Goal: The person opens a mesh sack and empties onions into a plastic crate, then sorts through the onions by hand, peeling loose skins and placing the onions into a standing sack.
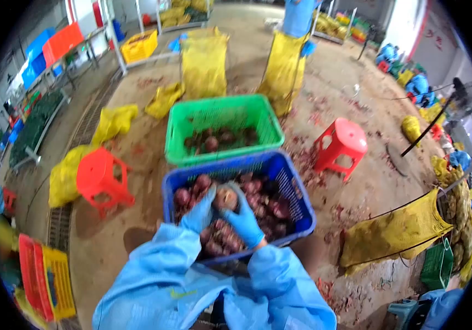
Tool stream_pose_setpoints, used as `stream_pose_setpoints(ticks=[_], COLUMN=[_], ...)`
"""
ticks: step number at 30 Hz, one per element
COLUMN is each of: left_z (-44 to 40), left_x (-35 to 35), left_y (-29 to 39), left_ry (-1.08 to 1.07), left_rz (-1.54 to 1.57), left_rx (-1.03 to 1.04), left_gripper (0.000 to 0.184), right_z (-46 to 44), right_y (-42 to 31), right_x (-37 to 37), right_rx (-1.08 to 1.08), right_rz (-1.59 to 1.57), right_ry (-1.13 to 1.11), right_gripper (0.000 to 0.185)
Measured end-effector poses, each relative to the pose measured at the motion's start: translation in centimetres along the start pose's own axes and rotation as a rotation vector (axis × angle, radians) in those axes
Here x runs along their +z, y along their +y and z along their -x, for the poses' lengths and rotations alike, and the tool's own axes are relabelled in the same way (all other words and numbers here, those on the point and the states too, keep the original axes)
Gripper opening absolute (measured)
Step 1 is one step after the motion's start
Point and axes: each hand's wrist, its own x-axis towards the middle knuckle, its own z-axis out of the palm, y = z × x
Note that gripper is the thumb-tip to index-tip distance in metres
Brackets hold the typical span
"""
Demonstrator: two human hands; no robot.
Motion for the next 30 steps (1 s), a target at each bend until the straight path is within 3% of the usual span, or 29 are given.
stream_pose_setpoints(ticks=[1, 4, 9, 11, 21, 23, 26, 27, 29, 30], left_z=[0.2, 1.5, 1.2, 1.0, 1.1, 0.3, 0.9, 1.2, 1.2, 1.8], left_x=[0.8, 3.1, 2.6, 2.4, 2.1, -0.6, -0.9, -0.9, -2.5, -2.3], left_y=[1.0, 1.9, 0.9, 0.6, 0.5, -1.3, -1.8, -2.0, -3.5, -3.5], left_ry=[-0.09, -0.068, 0.041, 0.094, 0.191, 0.176, 0.135, 0.139, 0.013, 0.068], left_rz=[0.108, 0.043, 0.044, 0.052, 0.121, -0.006, -0.081, -0.122, -0.299, -0.32], left_rx=[-0.03, -0.001, 0.006, 0.002, -0.124, -0.13, -0.088, -0.1, 0.016, 0.033], left_gripper=[0.047, 0.045, 0.036, 0.035, 0.044, 0.051, 0.044, 0.042, 0.045, 0.044], right_z=[0.0, 0.1, 0.4, 0.6, 1.1, 1.2, 1.4, 1.5, 2.2, 2.9], right_y=[-1.2, -0.5, -1.2, -1.2, 0.9, 1.5, 1.5, 2.6, 3.3, 5.4], right_x=[0.3, 0.1, 0.8, 0.8, 0.4, 0.2, 0.1, 0.1, 0.7, 0.4], right_rx=[0.012, 0.045, 0.036, 0.134, 0.167, 0.157, 0.404, 0.343, 0.484, 0.481], right_rz=[-0.084, -0.122, -0.085, -0.127, -0.031, -0.027, -0.272, -0.21, -0.273, -0.371], right_ry=[0.001, -0.002, 0.029, 0.033, -0.006, -0.009, 0.036, 0.024, 0.137, 0.155], right_gripper=[0.071, 0.074, 0.074, 0.075, 0.065, 0.065, 0.066, 0.065, 0.066, 0.067])
